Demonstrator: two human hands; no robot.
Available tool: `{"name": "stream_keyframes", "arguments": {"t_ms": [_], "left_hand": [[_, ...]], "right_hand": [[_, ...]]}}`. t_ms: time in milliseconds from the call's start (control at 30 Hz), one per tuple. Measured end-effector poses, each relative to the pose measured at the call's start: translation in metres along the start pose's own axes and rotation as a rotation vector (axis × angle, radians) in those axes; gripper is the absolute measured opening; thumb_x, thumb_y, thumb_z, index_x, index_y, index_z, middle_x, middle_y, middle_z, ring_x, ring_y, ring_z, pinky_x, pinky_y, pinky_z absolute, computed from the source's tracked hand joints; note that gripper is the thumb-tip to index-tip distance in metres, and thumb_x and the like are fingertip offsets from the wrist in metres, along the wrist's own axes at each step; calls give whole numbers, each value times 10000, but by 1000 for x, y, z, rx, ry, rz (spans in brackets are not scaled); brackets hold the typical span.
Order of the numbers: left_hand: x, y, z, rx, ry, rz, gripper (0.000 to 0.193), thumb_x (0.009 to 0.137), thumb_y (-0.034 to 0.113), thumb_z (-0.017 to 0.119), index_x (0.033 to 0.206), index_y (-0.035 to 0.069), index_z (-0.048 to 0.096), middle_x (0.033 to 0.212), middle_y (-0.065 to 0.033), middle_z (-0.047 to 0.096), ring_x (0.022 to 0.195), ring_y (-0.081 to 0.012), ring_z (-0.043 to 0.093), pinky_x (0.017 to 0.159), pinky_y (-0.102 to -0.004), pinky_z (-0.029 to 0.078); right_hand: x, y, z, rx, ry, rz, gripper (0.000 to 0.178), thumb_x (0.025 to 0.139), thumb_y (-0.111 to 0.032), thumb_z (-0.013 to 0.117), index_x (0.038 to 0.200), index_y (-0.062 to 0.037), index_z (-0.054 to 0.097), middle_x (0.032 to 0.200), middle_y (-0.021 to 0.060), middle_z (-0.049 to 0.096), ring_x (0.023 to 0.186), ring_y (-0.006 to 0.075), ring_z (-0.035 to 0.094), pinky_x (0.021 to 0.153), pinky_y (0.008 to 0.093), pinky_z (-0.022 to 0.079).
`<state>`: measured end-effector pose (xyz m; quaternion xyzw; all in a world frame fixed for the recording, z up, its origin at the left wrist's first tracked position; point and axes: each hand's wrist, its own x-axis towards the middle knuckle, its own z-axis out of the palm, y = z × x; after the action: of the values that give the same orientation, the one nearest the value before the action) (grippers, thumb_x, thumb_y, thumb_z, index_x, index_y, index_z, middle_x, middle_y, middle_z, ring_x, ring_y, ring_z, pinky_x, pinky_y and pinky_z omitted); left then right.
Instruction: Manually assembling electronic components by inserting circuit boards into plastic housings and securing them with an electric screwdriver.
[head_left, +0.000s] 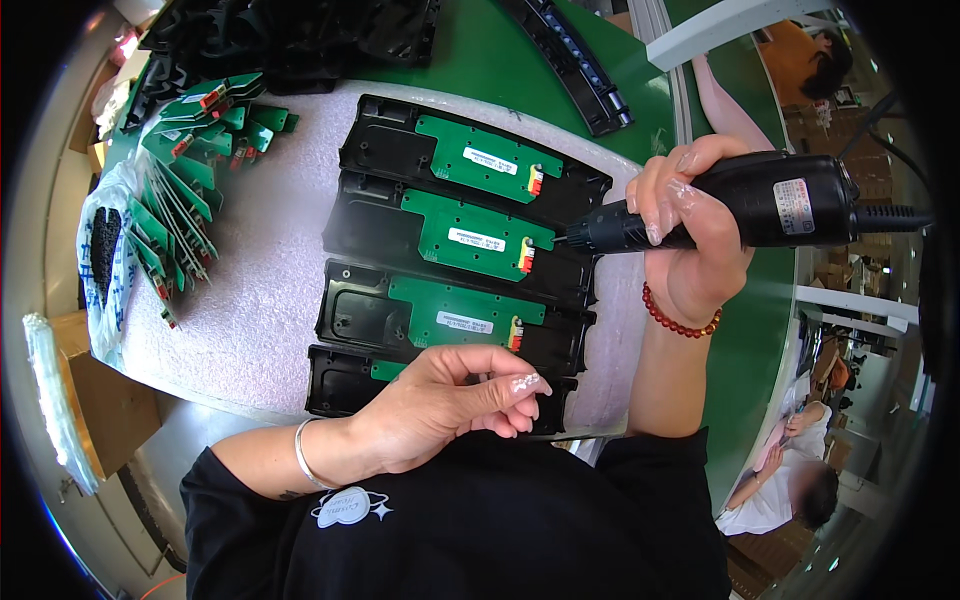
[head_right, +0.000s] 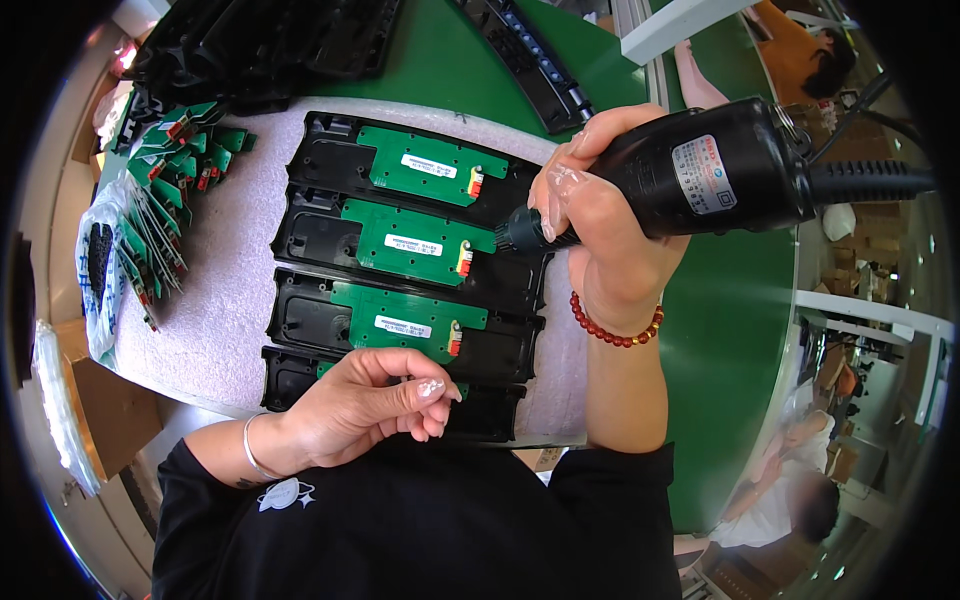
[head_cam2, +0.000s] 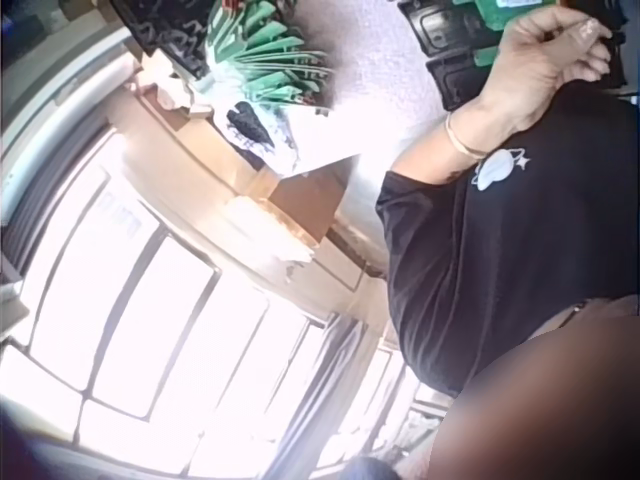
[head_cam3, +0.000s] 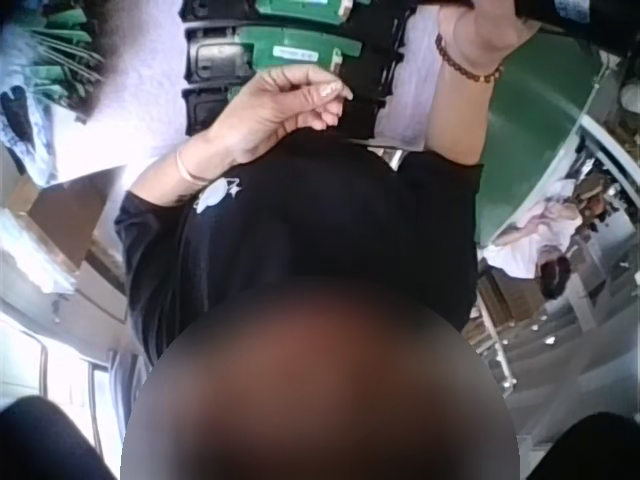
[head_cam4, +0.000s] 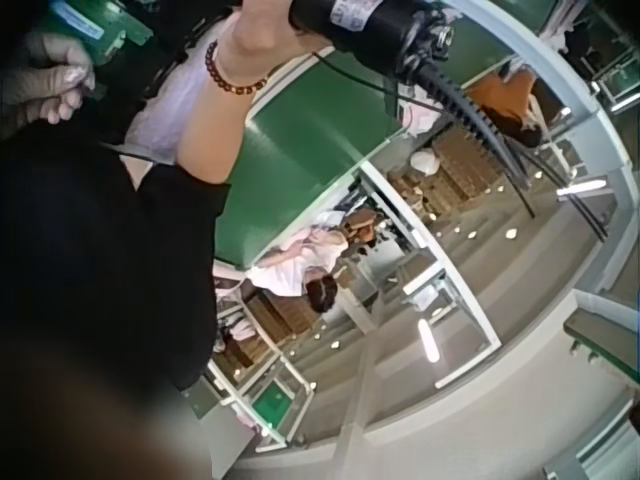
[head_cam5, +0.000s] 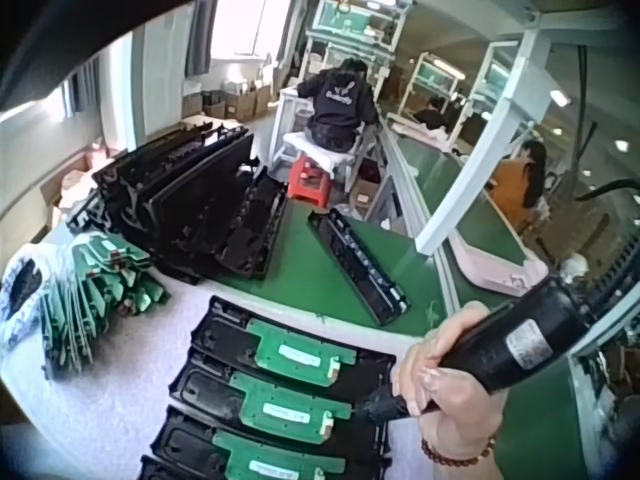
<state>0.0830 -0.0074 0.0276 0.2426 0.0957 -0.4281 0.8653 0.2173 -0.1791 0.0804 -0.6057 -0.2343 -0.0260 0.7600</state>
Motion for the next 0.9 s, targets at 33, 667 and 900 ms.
{"name": "stream_keyframes", "arguments": {"t_ms": [33, 667, 900], "left_hand": [[0, 1, 0, -16, 24, 13, 190, 873, 119, 524, 999, -9, 582, 881, -99, 631, 835, -155, 624, 719, -237, 521], [-5, 0, 5, -258, 96, 102, 150, 860, 54, 526, 987, 0, 583, 898, -106, 626, 817, -162, 629, 735, -232, 533], [-7, -10, 5, -224, 52, 80, 142, 873, 79, 512, 965, 0, 585, 878, -104, 627, 795, -157, 631, 731, -237, 536]], "right_hand": [[0, 0, 0, -45, -2, 25, 156, 712, -45, 485, 858, -4, 451, 564, 41, 409, 464, 121, 405, 544, 273, 357], [-47, -98, 27, 327, -395, -189, 272, 633, 0, 650, 799, -91, 455, 550, 4, 534, 448, 79, 510, 535, 224, 453], [-73, -91, 46, 400, -283, -316, 302, 617, -13, 704, 772, -100, 460, 518, 15, 545, 425, 75, 531, 516, 196, 478]]}}
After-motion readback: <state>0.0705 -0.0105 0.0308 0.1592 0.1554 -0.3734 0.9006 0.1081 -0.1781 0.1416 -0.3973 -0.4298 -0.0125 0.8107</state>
